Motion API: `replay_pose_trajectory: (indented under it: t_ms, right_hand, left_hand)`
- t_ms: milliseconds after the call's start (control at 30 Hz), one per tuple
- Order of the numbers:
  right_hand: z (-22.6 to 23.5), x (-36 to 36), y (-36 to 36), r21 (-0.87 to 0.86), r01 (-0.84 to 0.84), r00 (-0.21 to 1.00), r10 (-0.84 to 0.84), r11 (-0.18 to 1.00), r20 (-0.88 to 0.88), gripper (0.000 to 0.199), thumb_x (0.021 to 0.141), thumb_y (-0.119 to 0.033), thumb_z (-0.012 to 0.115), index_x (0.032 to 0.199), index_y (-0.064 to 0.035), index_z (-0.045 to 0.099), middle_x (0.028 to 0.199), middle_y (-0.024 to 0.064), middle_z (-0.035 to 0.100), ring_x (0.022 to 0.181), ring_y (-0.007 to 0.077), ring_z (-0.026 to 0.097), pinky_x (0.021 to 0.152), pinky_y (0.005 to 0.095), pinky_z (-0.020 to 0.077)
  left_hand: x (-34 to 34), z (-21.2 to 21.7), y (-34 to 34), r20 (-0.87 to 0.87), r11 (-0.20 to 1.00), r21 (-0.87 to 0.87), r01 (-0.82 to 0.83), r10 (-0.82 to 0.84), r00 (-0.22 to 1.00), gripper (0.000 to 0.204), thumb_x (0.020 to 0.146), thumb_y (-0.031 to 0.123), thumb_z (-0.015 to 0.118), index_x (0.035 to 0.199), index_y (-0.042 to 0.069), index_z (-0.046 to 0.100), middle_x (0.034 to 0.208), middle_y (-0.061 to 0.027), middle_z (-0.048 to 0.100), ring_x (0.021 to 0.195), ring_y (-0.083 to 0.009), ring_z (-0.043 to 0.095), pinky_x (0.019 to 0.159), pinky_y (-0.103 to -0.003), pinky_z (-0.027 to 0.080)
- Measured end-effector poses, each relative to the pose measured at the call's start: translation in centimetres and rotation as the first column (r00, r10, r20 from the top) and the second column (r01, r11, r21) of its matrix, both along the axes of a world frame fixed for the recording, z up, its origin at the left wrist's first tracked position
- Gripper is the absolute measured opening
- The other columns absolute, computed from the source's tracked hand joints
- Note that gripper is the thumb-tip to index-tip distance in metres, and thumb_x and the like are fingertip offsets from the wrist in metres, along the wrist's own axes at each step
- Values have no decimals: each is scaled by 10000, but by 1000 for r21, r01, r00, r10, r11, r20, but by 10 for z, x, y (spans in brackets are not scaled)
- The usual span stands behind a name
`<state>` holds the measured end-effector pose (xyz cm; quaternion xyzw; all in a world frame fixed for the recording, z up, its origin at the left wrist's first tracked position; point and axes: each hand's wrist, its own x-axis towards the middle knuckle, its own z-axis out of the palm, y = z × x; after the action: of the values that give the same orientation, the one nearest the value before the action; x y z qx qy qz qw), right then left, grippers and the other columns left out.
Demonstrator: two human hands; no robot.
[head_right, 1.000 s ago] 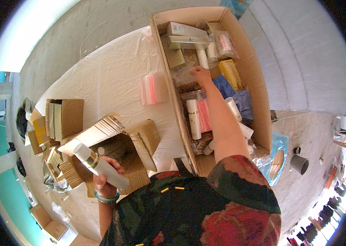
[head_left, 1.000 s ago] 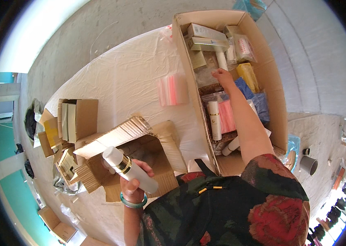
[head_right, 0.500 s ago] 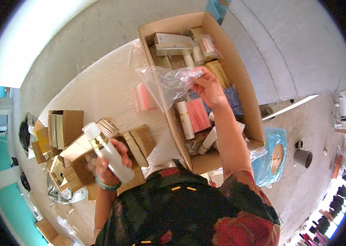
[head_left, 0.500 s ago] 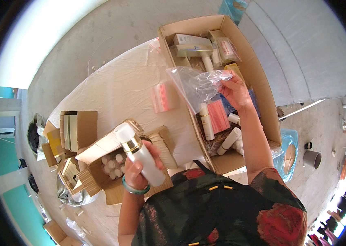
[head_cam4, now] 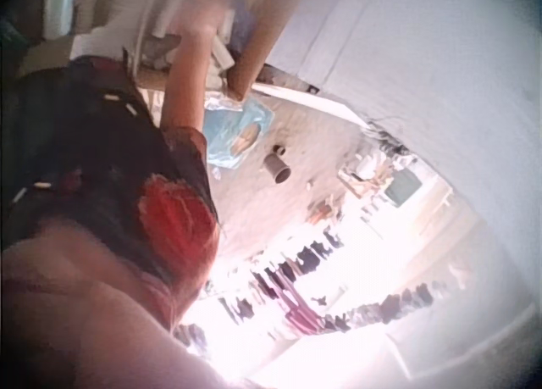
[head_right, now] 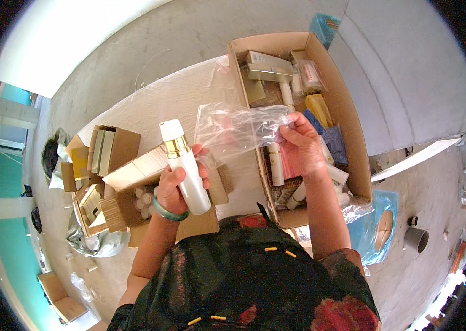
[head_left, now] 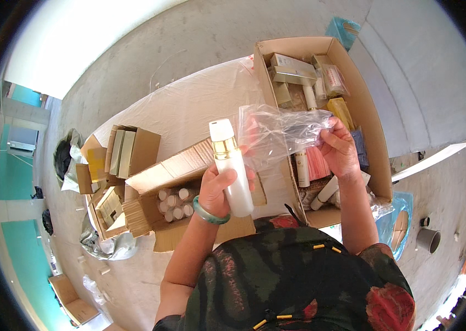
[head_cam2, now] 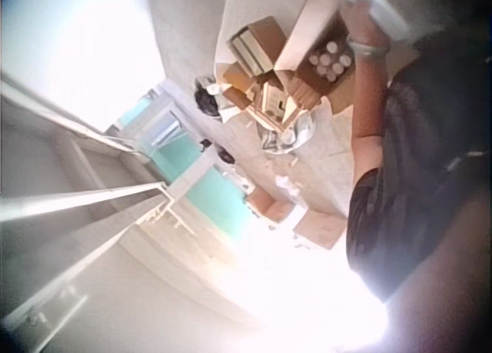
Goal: The person places cosmetic bottles into individual plastic bags and then puts the bagged bottles into a cardboard box.
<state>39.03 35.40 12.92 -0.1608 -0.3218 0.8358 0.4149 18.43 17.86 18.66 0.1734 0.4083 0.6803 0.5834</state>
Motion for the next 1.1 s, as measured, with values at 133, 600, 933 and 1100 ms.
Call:
replay_pose_trajectory:
  t_ms: [133,600,933,1100]
  right_hand:
    - [0,5,-7,-5,8,998,-8,1000,66,264,897,-221,512,1095,-46,511,948,53,595,850,156,564,752,292,448]
    - [15,-2,-39,170,-193,858,82,966,507,94,821,-149,622,870,-74,592,770,-49,558,671,41,487,599,167,390]
    - [55,0,-32,439,207,696,-447,874,562,94,869,-101,543,930,-48,592,736,-29,526,617,36,426,581,159,359]
    - [99,-31,-85,395,-44,771,-220,917,597,96,850,-94,570,930,-45,591,756,-14,558,687,45,498,616,172,396]
  left_hand:
    - [-13,7,-18,-187,996,-34,84,-89,978,668,628,292,740,1147,-46,490,827,-123,612,648,-188,591,598,-290,502]
    - [-43,12,-56,-505,913,-17,407,-359,785,648,637,147,768,1199,2,481,992,-33,574,871,-116,552,794,-263,432]
    - [-59,20,-61,-622,921,15,390,-297,725,500,625,121,761,1072,10,567,1033,-64,565,916,-146,537,807,-268,416]
    - [-43,20,-47,-879,883,85,461,-151,451,530,642,203,757,1081,-9,548,1084,-117,529,979,-220,523,867,-310,404]
